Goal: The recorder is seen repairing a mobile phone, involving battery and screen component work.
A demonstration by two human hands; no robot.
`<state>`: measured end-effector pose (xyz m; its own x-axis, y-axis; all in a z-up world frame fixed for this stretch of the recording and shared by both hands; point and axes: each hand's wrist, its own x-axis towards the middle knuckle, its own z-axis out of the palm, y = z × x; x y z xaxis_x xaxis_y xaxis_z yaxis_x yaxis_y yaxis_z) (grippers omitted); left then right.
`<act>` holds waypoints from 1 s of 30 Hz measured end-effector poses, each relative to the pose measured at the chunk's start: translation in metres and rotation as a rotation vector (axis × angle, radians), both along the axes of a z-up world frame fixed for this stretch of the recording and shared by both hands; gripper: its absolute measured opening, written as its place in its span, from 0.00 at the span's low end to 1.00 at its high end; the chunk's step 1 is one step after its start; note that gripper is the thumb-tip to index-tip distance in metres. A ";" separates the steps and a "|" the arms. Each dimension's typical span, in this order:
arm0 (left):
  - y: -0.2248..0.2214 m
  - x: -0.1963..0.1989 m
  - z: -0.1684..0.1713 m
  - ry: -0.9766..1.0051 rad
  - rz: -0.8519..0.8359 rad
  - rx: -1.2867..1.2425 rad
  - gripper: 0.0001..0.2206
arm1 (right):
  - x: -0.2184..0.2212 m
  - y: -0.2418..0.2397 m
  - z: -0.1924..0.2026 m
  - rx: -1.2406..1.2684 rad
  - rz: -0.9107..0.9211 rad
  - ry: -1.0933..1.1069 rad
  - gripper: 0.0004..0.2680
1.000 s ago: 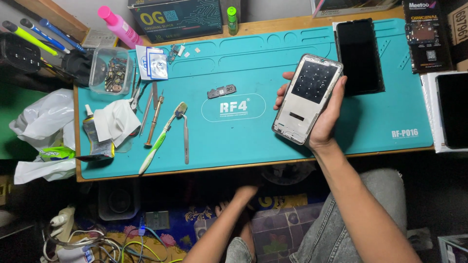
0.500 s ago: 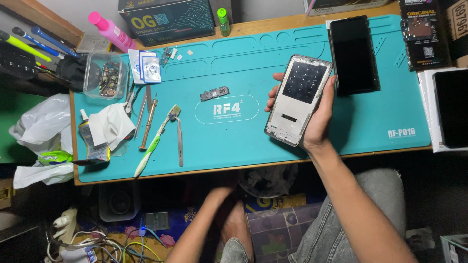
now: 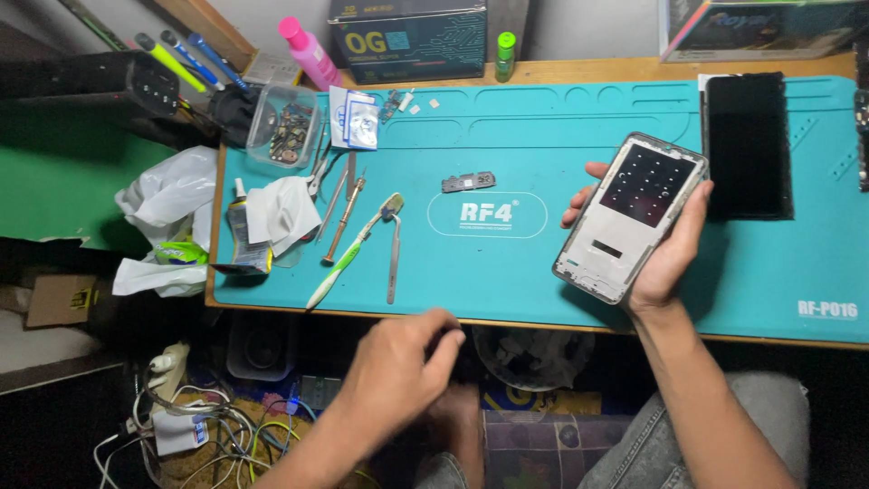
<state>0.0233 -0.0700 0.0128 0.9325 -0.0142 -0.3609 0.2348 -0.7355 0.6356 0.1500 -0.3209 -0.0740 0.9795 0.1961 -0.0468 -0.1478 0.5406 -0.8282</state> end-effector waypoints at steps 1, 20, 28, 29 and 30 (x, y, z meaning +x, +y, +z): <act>0.008 0.007 0.008 -0.122 0.079 0.036 0.09 | -0.001 0.000 0.001 -0.040 -0.009 -0.004 0.37; -0.055 0.064 -0.037 -0.493 0.166 -0.489 0.05 | -0.003 0.013 -0.005 -0.009 -0.159 0.028 0.36; -0.066 0.067 -0.060 -0.601 0.102 -0.587 0.05 | -0.004 0.021 -0.012 0.078 -0.260 0.051 0.36; -0.065 0.067 -0.059 -0.598 0.099 -0.588 0.05 | -0.003 0.022 -0.012 0.077 -0.264 0.053 0.36; -0.065 0.067 -0.058 -0.567 0.081 -0.552 0.05 | -0.003 0.023 -0.012 0.079 -0.269 0.050 0.36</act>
